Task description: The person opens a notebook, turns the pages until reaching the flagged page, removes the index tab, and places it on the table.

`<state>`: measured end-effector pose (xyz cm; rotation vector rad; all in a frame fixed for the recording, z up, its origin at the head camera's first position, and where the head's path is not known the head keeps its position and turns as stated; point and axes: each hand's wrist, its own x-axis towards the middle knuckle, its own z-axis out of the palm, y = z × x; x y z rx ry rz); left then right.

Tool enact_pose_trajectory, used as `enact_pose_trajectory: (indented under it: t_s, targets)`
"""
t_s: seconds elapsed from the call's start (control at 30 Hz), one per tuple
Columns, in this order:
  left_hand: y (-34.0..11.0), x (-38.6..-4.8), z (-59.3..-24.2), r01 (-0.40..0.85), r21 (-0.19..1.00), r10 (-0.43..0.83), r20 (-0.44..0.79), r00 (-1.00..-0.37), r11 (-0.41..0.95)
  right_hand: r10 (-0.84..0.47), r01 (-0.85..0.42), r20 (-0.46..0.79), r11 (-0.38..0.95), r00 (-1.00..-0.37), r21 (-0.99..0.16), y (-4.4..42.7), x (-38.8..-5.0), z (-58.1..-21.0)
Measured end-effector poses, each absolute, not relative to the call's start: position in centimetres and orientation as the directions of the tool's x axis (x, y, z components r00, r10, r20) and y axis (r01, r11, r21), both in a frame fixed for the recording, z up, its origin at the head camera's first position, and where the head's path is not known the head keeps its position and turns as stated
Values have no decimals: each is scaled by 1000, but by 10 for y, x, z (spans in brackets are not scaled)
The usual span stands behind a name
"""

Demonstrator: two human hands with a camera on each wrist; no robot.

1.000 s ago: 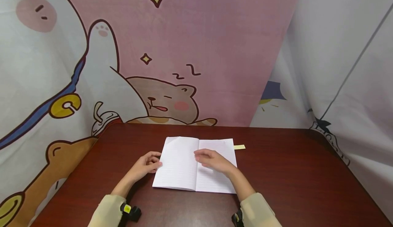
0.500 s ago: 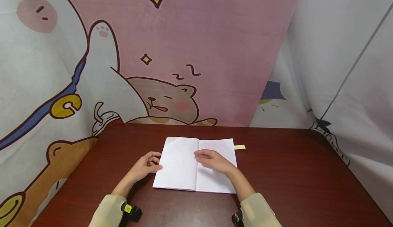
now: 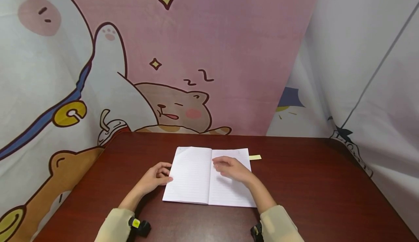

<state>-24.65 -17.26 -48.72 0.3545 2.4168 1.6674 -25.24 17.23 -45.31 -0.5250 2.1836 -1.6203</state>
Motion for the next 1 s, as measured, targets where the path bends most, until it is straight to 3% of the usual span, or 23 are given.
enact_pose_trajectory:
  t_s: [0.33, 0.63, 1.0]
  targets:
    - [-172, -246, -487, 85, 932, 288, -21, -957, 352, -412, -85, -31, 259, -910, -962, 188, -255, -452]
    - [-173, -247, -488, 94, 932, 301, -17, -954, 350, -251, -143, 62, 317, -966, -938, 203, -256, -453]
    - [-174, -249, -491, 90, 932, 296, -19, -955, 352, -112, -77, 36, 388, -993, -919, 224, -256, -455]
